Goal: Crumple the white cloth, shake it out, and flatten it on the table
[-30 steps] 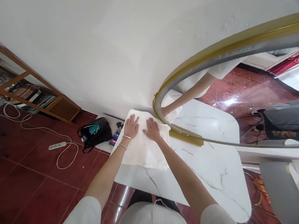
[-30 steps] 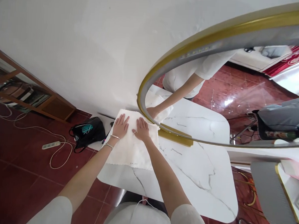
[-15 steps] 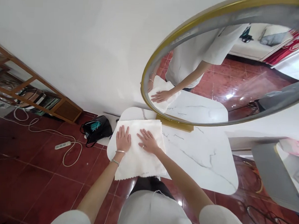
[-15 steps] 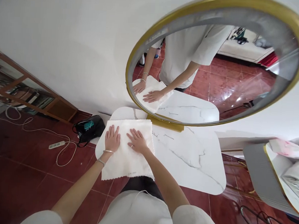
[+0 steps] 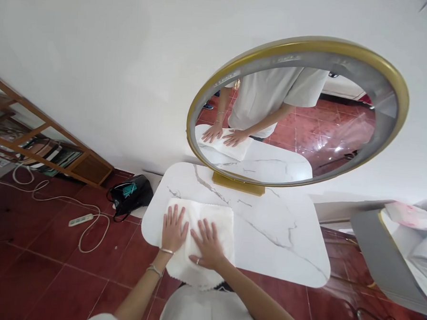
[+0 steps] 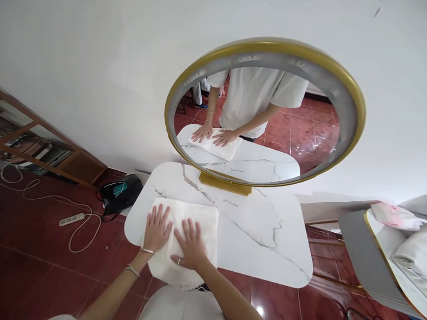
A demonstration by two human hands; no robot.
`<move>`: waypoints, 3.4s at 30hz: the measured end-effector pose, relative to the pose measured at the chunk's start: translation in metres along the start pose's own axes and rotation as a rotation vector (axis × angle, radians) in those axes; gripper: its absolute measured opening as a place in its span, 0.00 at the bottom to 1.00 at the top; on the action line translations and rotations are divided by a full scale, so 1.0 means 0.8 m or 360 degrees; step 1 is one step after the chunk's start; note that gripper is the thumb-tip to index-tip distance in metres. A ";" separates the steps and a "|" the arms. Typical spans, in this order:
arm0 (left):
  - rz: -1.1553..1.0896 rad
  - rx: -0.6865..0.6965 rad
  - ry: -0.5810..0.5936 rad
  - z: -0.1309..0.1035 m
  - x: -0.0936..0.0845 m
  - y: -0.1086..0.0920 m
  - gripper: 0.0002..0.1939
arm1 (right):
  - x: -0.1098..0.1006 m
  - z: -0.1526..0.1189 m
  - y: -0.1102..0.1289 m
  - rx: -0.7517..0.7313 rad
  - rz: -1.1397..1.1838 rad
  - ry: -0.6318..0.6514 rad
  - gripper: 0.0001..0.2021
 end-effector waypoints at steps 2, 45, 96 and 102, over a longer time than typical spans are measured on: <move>0.0000 -0.0029 0.0018 0.016 -0.001 0.029 0.27 | -0.004 0.032 0.011 -0.0008 0.0036 0.0012 0.39; -0.0512 0.1278 0.0505 0.075 0.116 -0.464 0.31 | -0.146 -0.273 -0.418 0.1536 -0.0249 -0.0501 0.37; -0.0781 0.1145 0.0613 0.122 -0.265 -0.211 0.10 | -0.277 -0.114 -0.095 0.0416 0.0462 -0.0155 0.08; -0.0763 0.0875 0.0530 0.149 -0.314 -0.161 0.11 | -0.317 -0.141 -0.122 0.0556 0.0280 -0.0137 0.11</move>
Point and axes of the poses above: each hand's wrist, its own z-axis towards the middle knuckle, its own x-axis out of the palm, y = z × x, the point moved 8 cm from there along z, towards the middle knuckle, and after that the axes turned 5 degrees about z, right-handed, at the moved point
